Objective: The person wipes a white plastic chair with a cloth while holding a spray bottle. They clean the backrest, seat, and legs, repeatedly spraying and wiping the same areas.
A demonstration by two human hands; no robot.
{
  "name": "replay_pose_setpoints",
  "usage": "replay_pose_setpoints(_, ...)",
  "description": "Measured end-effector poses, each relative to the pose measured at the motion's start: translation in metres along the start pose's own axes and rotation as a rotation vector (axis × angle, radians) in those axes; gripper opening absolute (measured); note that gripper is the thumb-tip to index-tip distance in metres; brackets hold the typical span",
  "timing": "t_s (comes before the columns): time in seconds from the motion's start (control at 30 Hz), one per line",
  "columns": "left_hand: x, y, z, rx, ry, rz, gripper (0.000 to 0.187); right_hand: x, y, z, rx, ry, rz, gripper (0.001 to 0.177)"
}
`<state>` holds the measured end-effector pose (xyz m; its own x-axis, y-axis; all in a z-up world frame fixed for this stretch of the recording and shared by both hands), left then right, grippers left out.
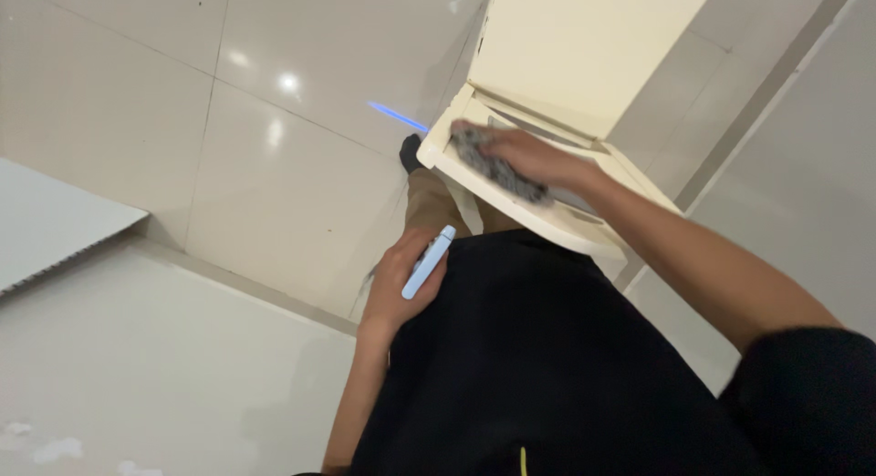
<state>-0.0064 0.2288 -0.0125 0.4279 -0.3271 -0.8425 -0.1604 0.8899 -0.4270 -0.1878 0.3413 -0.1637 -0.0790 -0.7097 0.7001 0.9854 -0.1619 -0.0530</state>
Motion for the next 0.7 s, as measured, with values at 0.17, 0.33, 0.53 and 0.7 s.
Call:
replay_pose_setpoints(0.17,-0.008,0.005,-0.009,-0.034,0.09,0.085,0.021,-0.016,0.007,0.086,0.001,-0.014,0.103,0.068)
replay_pose_setpoints(0.33,-0.014,0.017,-0.017,0.007,0.039,0.035,0.021,-0.1,-0.016,0.098,-0.043,0.133,0.245,0.066)
replay_pose_setpoints(0.53,-0.023,0.023,-0.014,-0.035,0.051,0.018,0.021,-0.154,-0.025,-0.024,0.03,0.257,0.348,0.063)
replay_pose_setpoints(0.7,-0.025,0.021,-0.005,-0.063,0.028,0.027,0.014,-0.074,-0.014,-0.104,-0.08,-0.043,0.178,0.06)
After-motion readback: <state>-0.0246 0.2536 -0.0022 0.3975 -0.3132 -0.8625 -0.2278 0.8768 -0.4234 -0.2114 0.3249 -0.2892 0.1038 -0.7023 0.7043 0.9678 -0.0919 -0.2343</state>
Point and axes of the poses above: each hand's wrist, its own z-axis away from the middle knuckle, its own y-axis out of the palm, x = y × z, the point moved 6 cm from there along -z, towards the middle knuckle, and after that the axes turned 3 degrees about z, right-handed, at the moved point
